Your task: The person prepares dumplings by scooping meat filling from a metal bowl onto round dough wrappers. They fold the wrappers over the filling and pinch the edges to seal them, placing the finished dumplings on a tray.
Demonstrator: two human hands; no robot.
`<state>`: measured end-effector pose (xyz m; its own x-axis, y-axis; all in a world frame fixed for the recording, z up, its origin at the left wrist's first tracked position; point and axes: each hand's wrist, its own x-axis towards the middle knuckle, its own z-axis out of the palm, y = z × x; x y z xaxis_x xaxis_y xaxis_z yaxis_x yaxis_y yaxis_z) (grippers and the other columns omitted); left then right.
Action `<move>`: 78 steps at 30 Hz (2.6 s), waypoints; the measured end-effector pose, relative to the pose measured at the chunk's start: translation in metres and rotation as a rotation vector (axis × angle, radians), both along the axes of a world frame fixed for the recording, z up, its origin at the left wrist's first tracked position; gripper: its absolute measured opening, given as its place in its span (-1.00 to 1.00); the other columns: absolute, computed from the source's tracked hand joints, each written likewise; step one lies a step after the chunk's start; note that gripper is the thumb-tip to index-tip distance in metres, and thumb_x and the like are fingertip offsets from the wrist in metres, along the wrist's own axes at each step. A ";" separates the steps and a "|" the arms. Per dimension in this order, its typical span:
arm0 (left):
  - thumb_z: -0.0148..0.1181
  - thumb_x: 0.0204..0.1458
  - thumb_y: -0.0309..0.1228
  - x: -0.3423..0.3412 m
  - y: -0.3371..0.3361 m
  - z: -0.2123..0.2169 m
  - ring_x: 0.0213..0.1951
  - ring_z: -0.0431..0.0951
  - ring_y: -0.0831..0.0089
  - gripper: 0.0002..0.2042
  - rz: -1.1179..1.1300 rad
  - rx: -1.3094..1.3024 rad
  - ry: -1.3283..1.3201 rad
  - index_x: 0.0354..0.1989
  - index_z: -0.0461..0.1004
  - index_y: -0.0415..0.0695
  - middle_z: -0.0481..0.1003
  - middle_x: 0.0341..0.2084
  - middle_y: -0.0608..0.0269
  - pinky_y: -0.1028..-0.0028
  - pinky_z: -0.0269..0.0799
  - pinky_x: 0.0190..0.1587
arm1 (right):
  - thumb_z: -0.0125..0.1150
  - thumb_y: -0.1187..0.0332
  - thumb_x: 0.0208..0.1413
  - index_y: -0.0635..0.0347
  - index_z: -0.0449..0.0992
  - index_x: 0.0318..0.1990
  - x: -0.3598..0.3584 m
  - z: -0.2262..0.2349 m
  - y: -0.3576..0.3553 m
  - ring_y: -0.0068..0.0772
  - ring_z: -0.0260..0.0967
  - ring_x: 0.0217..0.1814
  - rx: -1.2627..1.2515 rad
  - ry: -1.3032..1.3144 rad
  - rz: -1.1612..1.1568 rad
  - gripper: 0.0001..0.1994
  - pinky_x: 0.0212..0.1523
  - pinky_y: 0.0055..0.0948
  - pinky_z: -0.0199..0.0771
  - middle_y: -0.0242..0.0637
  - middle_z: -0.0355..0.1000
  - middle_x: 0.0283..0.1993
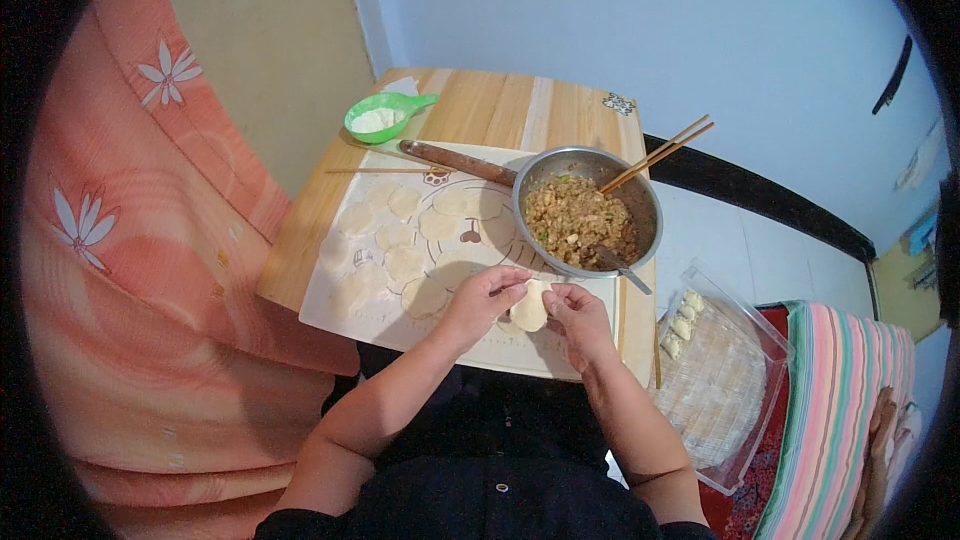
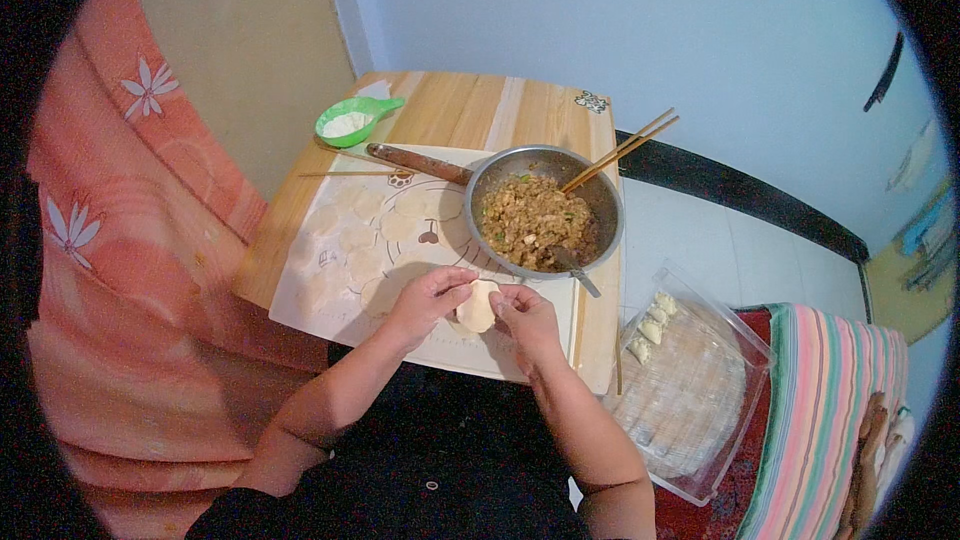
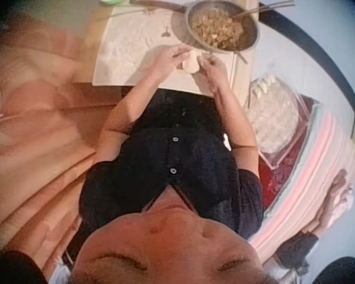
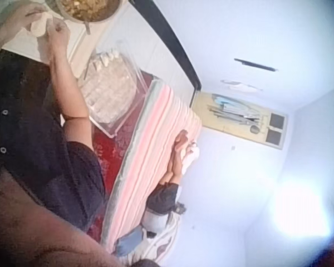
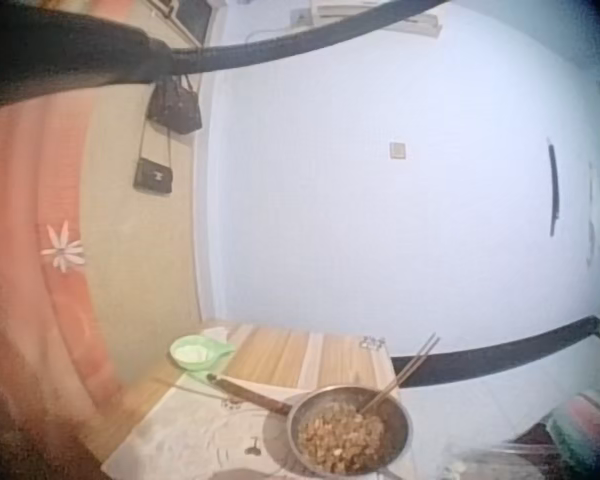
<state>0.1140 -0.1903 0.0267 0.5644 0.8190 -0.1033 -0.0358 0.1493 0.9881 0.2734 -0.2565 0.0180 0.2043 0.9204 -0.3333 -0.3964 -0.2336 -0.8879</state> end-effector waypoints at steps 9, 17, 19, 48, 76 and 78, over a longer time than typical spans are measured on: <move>0.07 0.11 -0.38 0.002 -0.001 -0.009 -0.30 0.46 0.61 -0.74 0.016 -0.045 0.022 -0.09 0.40 -0.26 0.47 -0.32 0.30 0.62 0.42 -0.31 | 0.17 0.41 0.09 0.30 0.49 -0.23 0.003 -0.008 0.003 -0.56 0.40 -0.41 0.103 -0.262 -0.057 -0.85 -0.36 -0.58 0.42 -0.36 0.46 -0.36; 0.12 0.04 -0.47 0.002 -0.009 -0.010 -0.20 0.44 0.49 -0.55 0.021 -0.225 -0.084 0.13 0.21 -0.24 0.39 -0.13 0.15 0.53 0.40 -0.15 | 0.06 0.44 0.14 0.28 0.36 0.00 0.008 -0.001 -0.001 -0.49 0.39 -0.15 0.041 0.097 -0.144 -0.73 -0.17 -0.54 0.43 -0.26 0.41 -0.12; 0.11 0.03 -0.50 0.002 -0.007 -0.015 -0.21 0.44 0.47 -0.54 0.031 -0.208 -0.100 0.13 0.21 -0.25 0.38 -0.11 0.12 0.51 0.39 -0.11 | 0.07 0.52 0.10 0.27 0.33 0.06 0.003 0.012 -0.007 -0.48 0.36 -0.10 0.079 0.110 -0.120 -0.67 -0.12 -0.53 0.40 -0.25 0.39 -0.07; -0.20 0.12 0.08 0.011 -0.048 -0.029 0.08 0.29 0.37 -0.44 -0.292 -0.839 -0.916 0.18 0.14 -0.03 0.32 0.02 0.29 0.31 0.10 0.18 | 0.12 0.58 0.05 0.36 0.37 -0.01 -0.029 0.013 -0.029 -0.47 0.35 -0.13 0.250 -0.076 -0.129 -0.69 -0.09 -0.51 0.38 -0.22 0.39 -0.05; 0.02 0.13 -0.29 -0.005 -0.023 -0.008 0.01 0.40 0.40 -0.73 0.323 -0.761 -0.614 -0.04 0.35 -0.12 0.42 -0.07 0.23 0.32 0.32 0.06 | 0.17 0.49 -0.04 0.21 0.53 -0.29 0.086 0.075 0.005 -0.15 0.33 -0.40 0.471 -1.582 0.084 -0.87 -0.40 -0.29 0.34 -0.21 0.38 -0.47; 0.02 0.14 -0.29 -0.008 -0.018 -0.009 0.01 0.39 0.41 -0.73 0.331 -0.762 -0.602 -0.05 0.35 -0.12 0.42 -0.07 0.23 0.31 0.32 0.05 | 0.11 0.49 0.02 0.22 0.51 -0.32 0.100 0.076 0.009 -0.15 0.34 -0.45 0.445 -1.546 -0.038 -0.91 -0.40 -0.31 0.35 -0.19 0.38 -0.50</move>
<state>0.1058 -0.2081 0.0178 0.4523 0.7784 -0.4353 -0.6478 0.6222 0.4395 0.3736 -0.2472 0.0935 0.0988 0.8699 0.4832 0.9012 0.1277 -0.4142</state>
